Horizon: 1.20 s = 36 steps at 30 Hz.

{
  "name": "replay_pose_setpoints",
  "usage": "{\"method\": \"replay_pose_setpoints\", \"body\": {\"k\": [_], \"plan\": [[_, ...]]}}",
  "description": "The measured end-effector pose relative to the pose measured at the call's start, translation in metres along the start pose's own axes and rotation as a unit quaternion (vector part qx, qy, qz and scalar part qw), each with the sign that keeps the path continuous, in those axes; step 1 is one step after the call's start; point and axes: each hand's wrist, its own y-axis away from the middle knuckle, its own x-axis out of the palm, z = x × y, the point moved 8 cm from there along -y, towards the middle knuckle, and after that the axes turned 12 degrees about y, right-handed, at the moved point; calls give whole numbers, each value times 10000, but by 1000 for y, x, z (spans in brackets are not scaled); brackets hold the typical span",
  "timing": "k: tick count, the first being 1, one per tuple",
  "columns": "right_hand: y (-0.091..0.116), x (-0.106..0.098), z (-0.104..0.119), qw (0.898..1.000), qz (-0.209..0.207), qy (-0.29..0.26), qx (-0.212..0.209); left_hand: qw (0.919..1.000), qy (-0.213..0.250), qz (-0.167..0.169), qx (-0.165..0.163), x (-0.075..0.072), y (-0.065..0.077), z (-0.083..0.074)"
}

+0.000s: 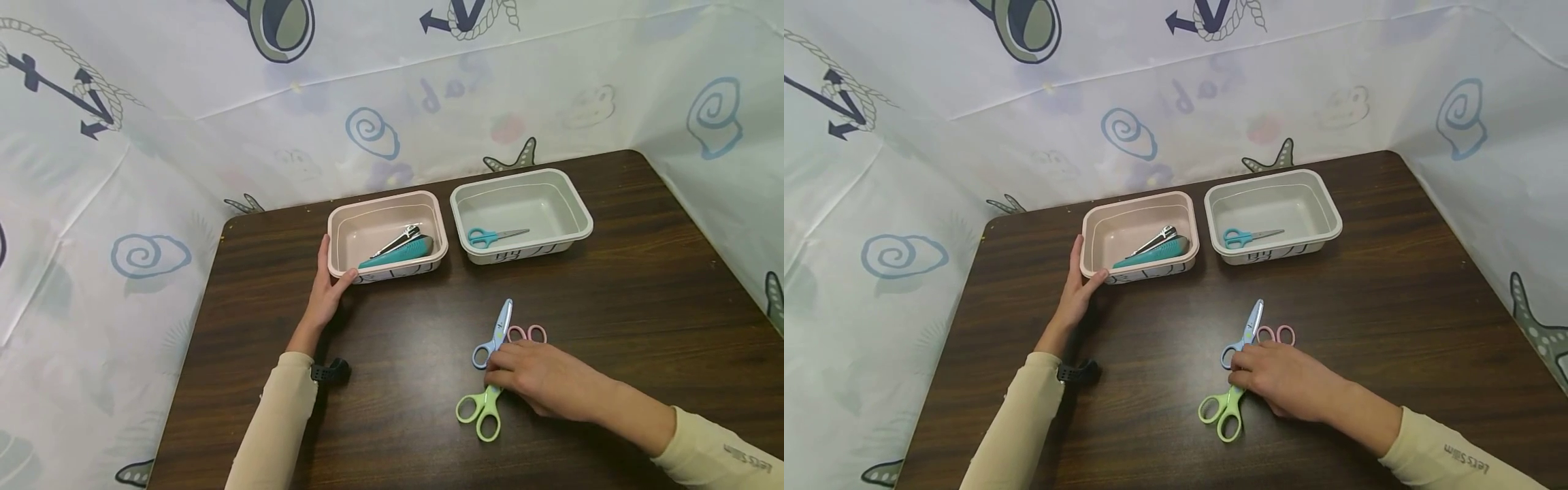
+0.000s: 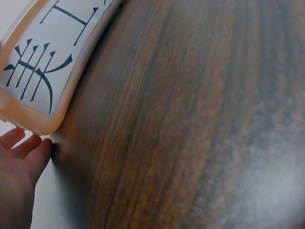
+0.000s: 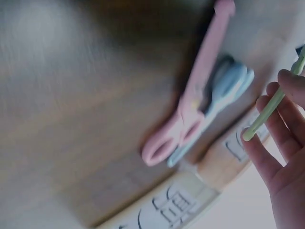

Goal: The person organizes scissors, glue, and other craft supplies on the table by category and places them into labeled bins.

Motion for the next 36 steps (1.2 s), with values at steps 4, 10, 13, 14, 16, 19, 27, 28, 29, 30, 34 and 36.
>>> {"method": "replay_pose_setpoints", "body": {"k": [4, 10, 13, 14, 16, 19, 27, 28, 29, 30, 34, 36], "plan": [[-3, -11, -19, 9996, -44, -187, 192, 10000, 76, 7, 7, 0, 1, 0], [-4, -25, -55, 9957, -304, -696, 524, 10000, 43, -56, -25, -3, 1, 3], [-4, -29, -74, 9937, -300, -725, 795, 9999, 39, -89, -55, -4, 2, 5], [-3, -31, -81, 9932, -319, -687, 881, 9999, 29, -93, -65, -4, 2, 5], [-2, -36, -95, 9918, -372, -581, 1071, 9999, 46, -84, -58, -4, 2, 5], [2, -43, -119, 9879, -477, -406, 1421, 10000, 49, -53, -15, -3, 1, 5], [22, -49, -181, 9622, 82, -222, 2714, 10000, 58, -22, 55, -1, 0, 3], [23, -49, -186, 9597, 165, -221, 2798, 10000, 68, -12, 30, -1, 0, 3], [24, -48, -191, 9577, 230, -211, 2860, 10000, 65, -9, 21, -1, -1, 3], [24, -47, -196, 9561, 298, -205, 2906, 10000, 68, -9, 20, -1, -1, 3], [21, -41, -208, 9520, 478, -350, 3002, 10000, 89, -4, 40, -1, -1, 3], [19, -35, -213, 9499, 604, -487, 3028, 9999, 82, -11, 74, -1, -1, 2]]}}
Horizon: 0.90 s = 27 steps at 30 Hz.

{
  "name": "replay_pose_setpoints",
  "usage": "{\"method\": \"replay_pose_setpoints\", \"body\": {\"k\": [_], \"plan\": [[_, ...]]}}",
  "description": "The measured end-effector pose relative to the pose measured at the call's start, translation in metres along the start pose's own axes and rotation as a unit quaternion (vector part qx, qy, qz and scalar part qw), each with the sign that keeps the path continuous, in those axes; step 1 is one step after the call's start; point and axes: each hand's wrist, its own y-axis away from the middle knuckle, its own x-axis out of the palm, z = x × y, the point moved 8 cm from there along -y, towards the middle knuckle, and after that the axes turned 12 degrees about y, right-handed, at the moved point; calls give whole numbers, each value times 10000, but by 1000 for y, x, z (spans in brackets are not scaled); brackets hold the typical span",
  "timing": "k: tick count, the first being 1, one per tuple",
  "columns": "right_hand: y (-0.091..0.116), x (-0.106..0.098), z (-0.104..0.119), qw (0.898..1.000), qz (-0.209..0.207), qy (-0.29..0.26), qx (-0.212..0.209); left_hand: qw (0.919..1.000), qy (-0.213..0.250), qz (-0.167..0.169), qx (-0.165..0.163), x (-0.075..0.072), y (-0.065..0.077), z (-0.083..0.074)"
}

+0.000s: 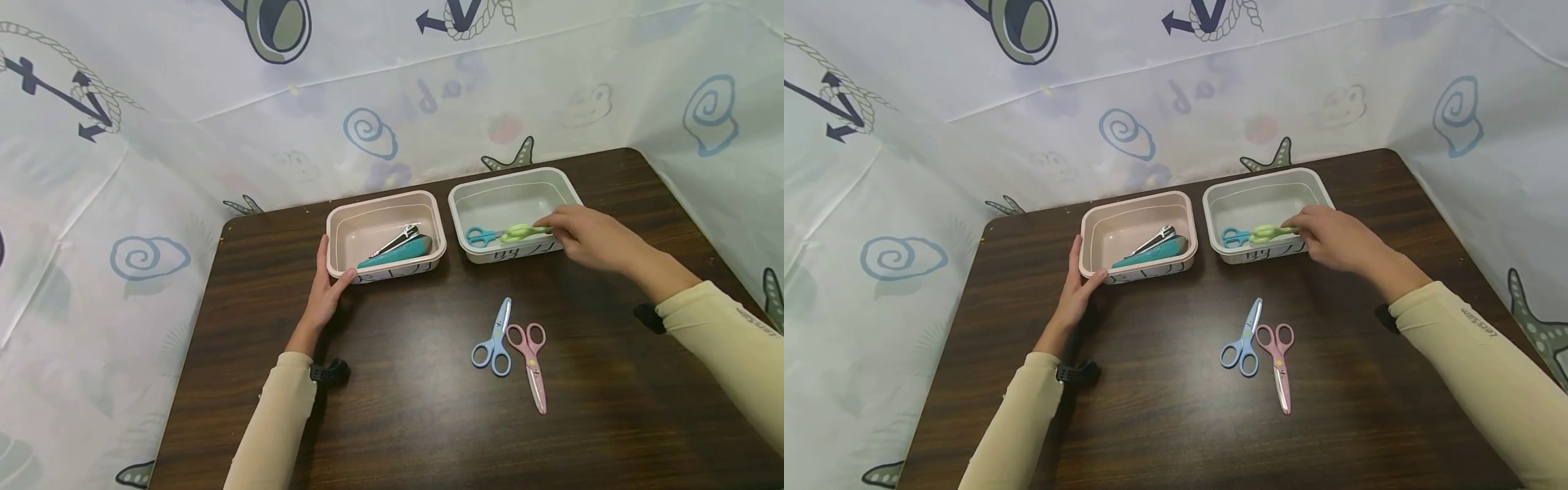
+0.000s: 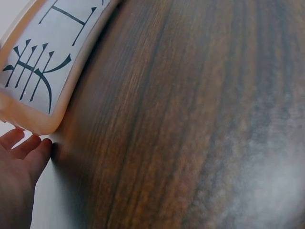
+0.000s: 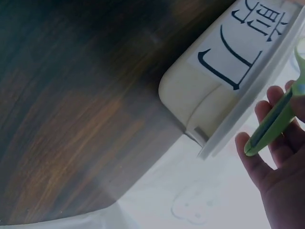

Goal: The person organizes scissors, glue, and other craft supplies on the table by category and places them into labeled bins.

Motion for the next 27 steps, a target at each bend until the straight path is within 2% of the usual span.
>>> {"method": "replay_pose_setpoints", "body": {"k": [8, 12, 17, 27], "plan": [[-10, 18, -7, 9981, 506, -319, -177, 9999, 87, 93, -15, 3, 1, 2], [-11, 23, -13, 9965, 761, -346, -27, 9997, 215, 138, 57, 4, 0, 2], [-12, 25, -17, 9944, 1001, -296, 190, 9999, 70, 77, 1, 3, 0, 3], [-11, 22, -23, 9949, 880, -397, 308, 9999, -95, 3, -46, 1, 1, 1]]}}
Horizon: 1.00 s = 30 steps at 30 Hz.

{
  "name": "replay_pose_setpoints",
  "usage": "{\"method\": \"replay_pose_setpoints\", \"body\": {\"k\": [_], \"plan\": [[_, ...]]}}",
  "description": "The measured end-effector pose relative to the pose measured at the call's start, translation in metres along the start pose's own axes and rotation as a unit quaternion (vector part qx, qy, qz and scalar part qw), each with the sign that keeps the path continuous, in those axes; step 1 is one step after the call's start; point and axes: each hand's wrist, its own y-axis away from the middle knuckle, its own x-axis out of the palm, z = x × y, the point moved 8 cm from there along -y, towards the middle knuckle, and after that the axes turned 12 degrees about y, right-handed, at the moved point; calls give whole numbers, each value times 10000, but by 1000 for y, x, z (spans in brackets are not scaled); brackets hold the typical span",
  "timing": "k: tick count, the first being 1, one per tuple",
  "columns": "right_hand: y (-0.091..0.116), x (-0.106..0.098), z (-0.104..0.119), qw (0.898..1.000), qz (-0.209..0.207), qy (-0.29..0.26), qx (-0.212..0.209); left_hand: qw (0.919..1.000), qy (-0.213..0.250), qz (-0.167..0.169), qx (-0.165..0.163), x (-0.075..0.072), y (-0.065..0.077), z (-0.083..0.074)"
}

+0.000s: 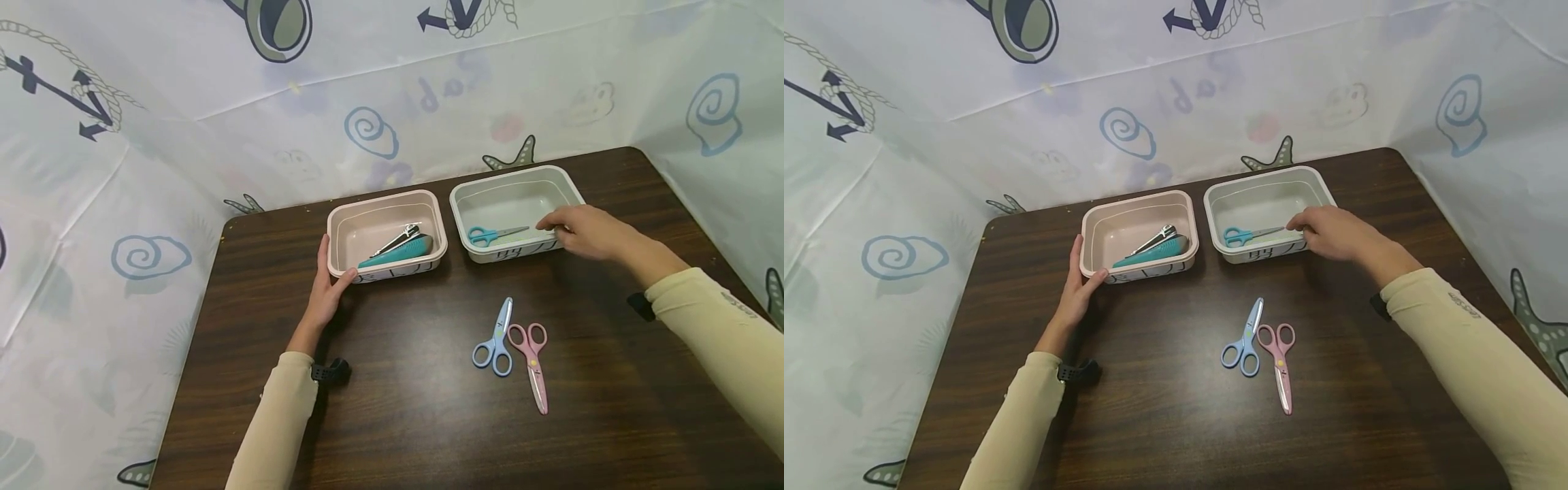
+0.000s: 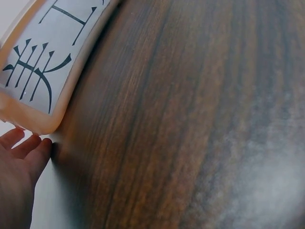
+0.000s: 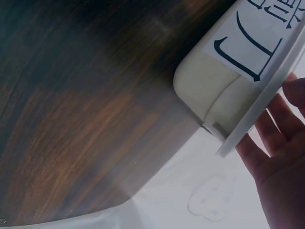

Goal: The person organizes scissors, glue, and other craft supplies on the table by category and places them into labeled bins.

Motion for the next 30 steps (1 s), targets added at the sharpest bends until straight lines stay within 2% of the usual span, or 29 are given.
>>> {"method": "replay_pose_setpoints", "body": {"k": [7, 14, 17, 21, 25, 30], "plan": [[10, -11, 5, 9974, -614, 229, -306, 9999, 99, 70, 93, 1, 0, -1], [28, -19, 19, 9913, -1148, 511, -383, 9999, 92, 62, 97, 0, 1, 0], [35, -19, 33, 9856, -1450, 587, -648, 10000, 63, 21, 60, -1, 1, 0], [43, -10, 57, 9732, -1739, 711, -1325, 10000, 59, -26, 50, -2, 1, 0], [48, 16, 77, 9659, -1535, 860, -1899, 10000, 54, -23, 51, -1, 1, -1], [53, 52, 96, 9657, -1005, 929, -2208, 10000, 18, -25, 21, 0, 0, -2]]}}
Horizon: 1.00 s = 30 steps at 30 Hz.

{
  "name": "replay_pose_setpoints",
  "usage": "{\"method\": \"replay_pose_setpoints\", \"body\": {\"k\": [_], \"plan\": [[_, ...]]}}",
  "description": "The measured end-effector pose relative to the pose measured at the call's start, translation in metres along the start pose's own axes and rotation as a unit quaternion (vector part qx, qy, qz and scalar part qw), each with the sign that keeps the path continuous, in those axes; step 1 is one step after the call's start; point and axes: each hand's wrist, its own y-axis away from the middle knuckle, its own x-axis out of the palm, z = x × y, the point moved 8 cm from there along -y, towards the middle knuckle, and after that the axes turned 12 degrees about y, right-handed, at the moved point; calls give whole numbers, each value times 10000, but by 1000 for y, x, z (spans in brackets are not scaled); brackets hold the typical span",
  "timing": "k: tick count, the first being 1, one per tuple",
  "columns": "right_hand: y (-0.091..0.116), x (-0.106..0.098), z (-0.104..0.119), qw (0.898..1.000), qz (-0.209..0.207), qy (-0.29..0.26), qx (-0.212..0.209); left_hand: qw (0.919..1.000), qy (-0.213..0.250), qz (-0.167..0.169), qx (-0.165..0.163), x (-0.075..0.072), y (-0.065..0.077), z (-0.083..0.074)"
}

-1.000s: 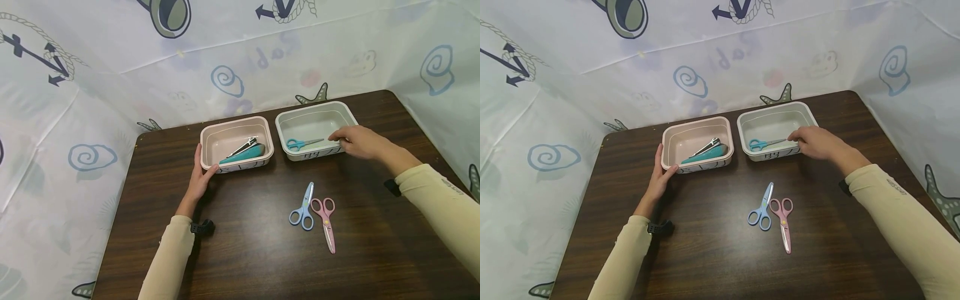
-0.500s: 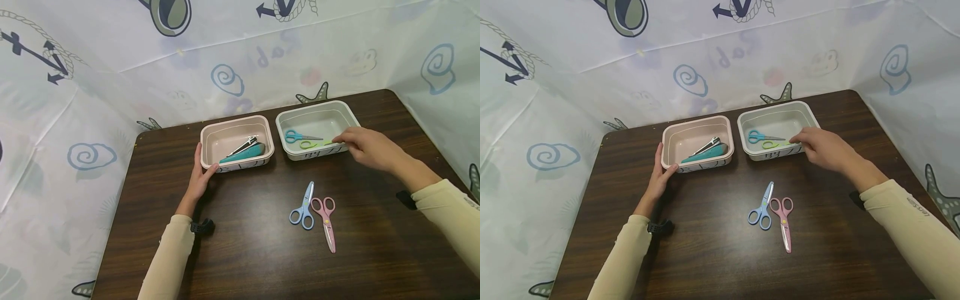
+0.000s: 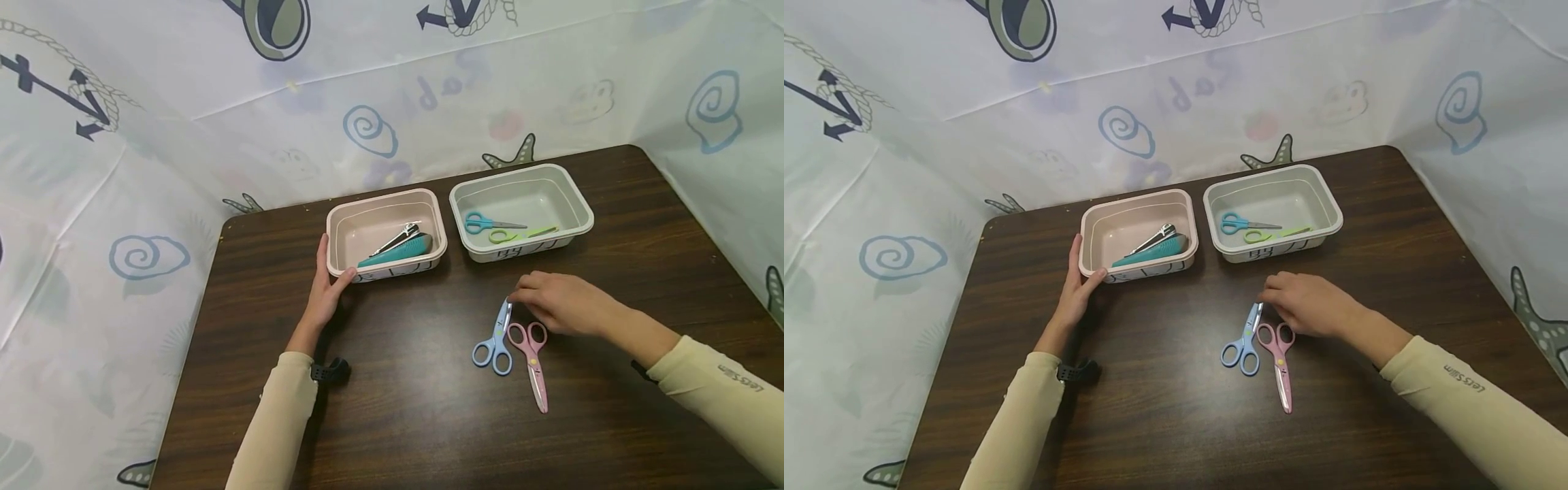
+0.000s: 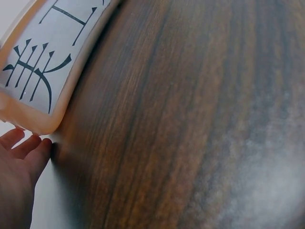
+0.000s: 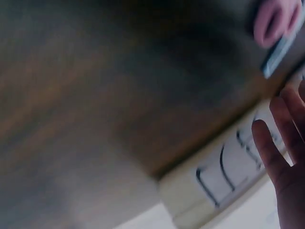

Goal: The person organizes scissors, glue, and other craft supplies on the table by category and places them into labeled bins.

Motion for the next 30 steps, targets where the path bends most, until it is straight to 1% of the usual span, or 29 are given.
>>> {"method": "replay_pose_setpoints", "body": {"k": [7, 10, 14, 18, 21, 25, 30], "plan": [[1, 27, 21, 9989, 299, 53, -353, 10000, 74, 3, 1, 0, 1, 3], [1, 33, 26, 9981, 282, 123, -527, 9999, 104, 11, -7, 0, 1, 4], [1, 37, 27, 9973, 239, 219, -655, 9999, 171, 1, -7, 0, 0, 4], [-1, 39, 23, 9964, 366, 461, -609, 9998, 190, -24, -13, -1, 0, 5], [0, 39, 18, 9958, 513, 596, -473, 9998, 177, -9, -3, -1, -1, 5], [0, 39, 16, 9964, 583, 507, -344, 9999, 135, -10, -11, -1, -1, 5], [-2, 39, 16, 9970, 568, 385, -367, 9999, 85, -29, -69, -1, -1, 5]]}}
